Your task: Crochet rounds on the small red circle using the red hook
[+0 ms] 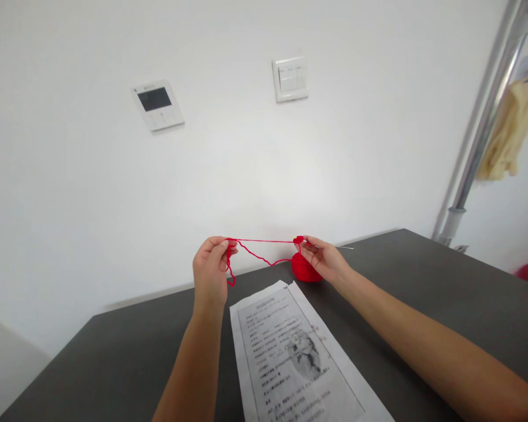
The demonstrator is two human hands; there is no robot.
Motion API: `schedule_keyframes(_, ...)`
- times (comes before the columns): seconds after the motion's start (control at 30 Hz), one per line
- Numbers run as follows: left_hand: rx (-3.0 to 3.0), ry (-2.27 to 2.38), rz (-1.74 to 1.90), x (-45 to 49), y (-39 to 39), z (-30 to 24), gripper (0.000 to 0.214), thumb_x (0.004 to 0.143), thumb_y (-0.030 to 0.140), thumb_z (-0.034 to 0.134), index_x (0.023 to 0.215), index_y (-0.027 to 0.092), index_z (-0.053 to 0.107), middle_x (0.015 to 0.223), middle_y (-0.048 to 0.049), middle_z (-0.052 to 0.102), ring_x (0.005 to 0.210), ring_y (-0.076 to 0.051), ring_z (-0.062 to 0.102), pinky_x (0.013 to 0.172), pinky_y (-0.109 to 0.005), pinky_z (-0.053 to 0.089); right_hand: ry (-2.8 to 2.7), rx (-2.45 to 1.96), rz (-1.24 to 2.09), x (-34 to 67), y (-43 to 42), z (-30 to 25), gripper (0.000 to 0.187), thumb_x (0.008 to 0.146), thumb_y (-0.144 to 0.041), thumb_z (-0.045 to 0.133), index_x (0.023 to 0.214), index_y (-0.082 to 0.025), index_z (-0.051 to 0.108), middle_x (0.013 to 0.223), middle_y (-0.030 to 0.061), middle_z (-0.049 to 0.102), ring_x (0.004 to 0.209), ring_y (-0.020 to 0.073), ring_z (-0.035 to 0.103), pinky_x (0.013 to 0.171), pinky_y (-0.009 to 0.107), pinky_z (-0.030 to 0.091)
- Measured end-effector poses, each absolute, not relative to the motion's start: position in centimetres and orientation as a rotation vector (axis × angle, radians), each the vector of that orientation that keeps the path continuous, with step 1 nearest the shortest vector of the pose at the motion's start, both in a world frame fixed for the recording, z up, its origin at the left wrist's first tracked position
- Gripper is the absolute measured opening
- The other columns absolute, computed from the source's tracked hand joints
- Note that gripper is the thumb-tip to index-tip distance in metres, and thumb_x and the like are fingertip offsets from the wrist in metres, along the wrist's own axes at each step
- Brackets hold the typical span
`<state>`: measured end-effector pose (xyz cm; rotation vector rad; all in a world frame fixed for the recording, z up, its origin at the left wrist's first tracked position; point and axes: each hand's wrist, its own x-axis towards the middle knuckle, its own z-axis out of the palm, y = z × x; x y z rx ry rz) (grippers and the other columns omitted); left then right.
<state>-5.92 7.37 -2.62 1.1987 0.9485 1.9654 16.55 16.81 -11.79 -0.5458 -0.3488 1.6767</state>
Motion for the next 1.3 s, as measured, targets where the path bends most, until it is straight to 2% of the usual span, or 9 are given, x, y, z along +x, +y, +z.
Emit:
schedule_keyframes(0.13, 1.249, 0.950, 2.037, -5.7, 6.1, -1.7, 0.008, 0.066, 0.024, 0.074, 0.070, 0.018, 0.070, 0.067, 0.0012, 0.067, 0.064, -0.012, 0.056, 0.065, -0.025, 0.044, -0.363, -0.503, 1.695, 16.4, 16.1, -10.8, 0.030, 0.098, -0.032, 0.062, 0.123, -0.016, 0.061, 0.123, 0.0088, 0.065, 0.102, 0.0213, 0.068, 0.085, 0.041, 0.060)
schedule_keyframes(0.27, 1.310, 0.954, 2.109, -5.5, 5.2, -1.2, 0.003, 0.068, 0.018, 0.072, 0.071, 0.018, 0.072, 0.077, -0.0006, 0.072, 0.075, -0.014, 0.060, 0.072, -0.025, 0.045, -0.394, -0.429, 1.688, 17.0, 15.3, -9.0, 0.007, 0.092, -0.008, 0.063, 0.095, -0.011, 0.068, 0.093, 0.0090, 0.074, 0.085, 0.0173, 0.073, 0.078, 0.030, 0.064)
schedule_keyframes(0.37, 1.342, 0.937, 2.176, -5.5, 4.5, -0.7, 0.004, 0.070, 0.016, 0.070, 0.071, 0.019, 0.072, 0.082, -0.0009, 0.073, 0.083, -0.015, 0.062, 0.078, -0.026, 0.046, -0.416, -0.373, 1.657, 18.0, 14.8, -7.3, 0.013, 0.087, 0.000, 0.062, 0.085, -0.011, 0.068, 0.082, 0.0100, 0.076, 0.079, 0.0184, 0.075, 0.077, 0.028, 0.067)
schedule_keyframes(0.6, 1.302, 0.843, 2.303, -5.4, 3.0, 0.7, 0.007, 0.076, 0.016, 0.062, 0.073, 0.019, 0.066, 0.075, -0.0007, 0.073, 0.079, -0.017, 0.069, 0.087, -0.035, 0.054, -0.427, -0.293, 1.564, 19.9, 14.1, -4.8, 0.016, 0.087, 0.000, 0.060, 0.083, -0.014, 0.067, 0.079, 0.0074, 0.077, 0.078, 0.0174, 0.077, 0.084, 0.029, 0.067)
schedule_keyframes(0.67, 1.272, 0.833, 2.332, -5.4, 2.6, 1.0, 0.007, 0.078, 0.016, 0.060, 0.074, 0.019, 0.064, 0.071, -0.0005, 0.072, 0.072, -0.017, 0.070, 0.084, -0.036, 0.056, -0.418, -0.291, 1.546, 20.1, 14.0, -4.5, 0.017, 0.088, 0.000, 0.058, 0.084, -0.014, 0.068, 0.080, 0.0077, 0.077, 0.078, 0.0173, 0.077, 0.085, 0.029, 0.066)
schedule_keyframes(0.77, 1.233, 0.838, 2.421, -5.3, 2.0, 1.5, 0.010, 0.080, 0.015, 0.057, 0.072, 0.019, 0.061, 0.062, 0.0011, 0.068, 0.059, -0.015, 0.065, 0.067, -0.030, 0.056, -0.406, -0.295, 1.533, 20.0, 13.8, -4.3, 0.019, 0.089, 0.000, 0.055, 0.084, -0.013, 0.068, 0.079, 0.0085, 0.077, 0.077, 0.0170, 0.077, 0.082, 0.027, 0.067)
schedule_keyframes(1.0, 1.223, 0.838, 2.767, -4.7, 0.1, 2.8, 0.018, 0.080, 0.005, 0.052, 0.074, 0.021, 0.058, 0.054, 0.0052, 0.059, 0.046, -0.013, 0.049, 0.041, -0.025, 0.036, -0.403, -0.301, 1.537, 19.7, 13.8, -4.4, 0.021, 0.089, 0.001, 0.054, 0.082, -0.014, 0.067, 0.075, 0.0076, 0.076, 0.073, 0.0163, 0.077, 0.074, 0.025, 0.068)
schedule_keyframes(1.17, 1.416, 0.889, 2.919, -4.3, -0.4, 2.5, 0.017, 0.081, 0.006, 0.057, 0.077, 0.023, 0.058, 0.057, 0.0081, 0.054, 0.042, -0.010, 0.042, 0.040, -0.026, 0.030, -0.407, -0.294, 1.534, 19.9, 14.4, -5.1, 0.016, 0.087, 0.001, 0.060, 0.082, -0.013, 0.067, 0.079, 0.0083, 0.077, 0.075, 0.0168, 0.077, 0.081, 0.027, 0.067)
schedule_keyframes(1.3, 1.627, 1.135, 2.689, -4.4, 0.0, 1.3, 0.007, 0.083, 0.017, 0.063, 0.085, 0.022, 0.059, 0.061, 0.0067, 0.058, 0.046, -0.011, 0.047, 0.041, -0.025, 0.033, -0.406, -0.311, 1.551, 19.7, 14.9, -5.9, 0.017, 0.086, 0.000, 0.060, 0.080, -0.014, 0.067, 0.077, 0.0078, 0.077, 0.076, 0.0169, 0.077, 0.079, 0.026, 0.067)
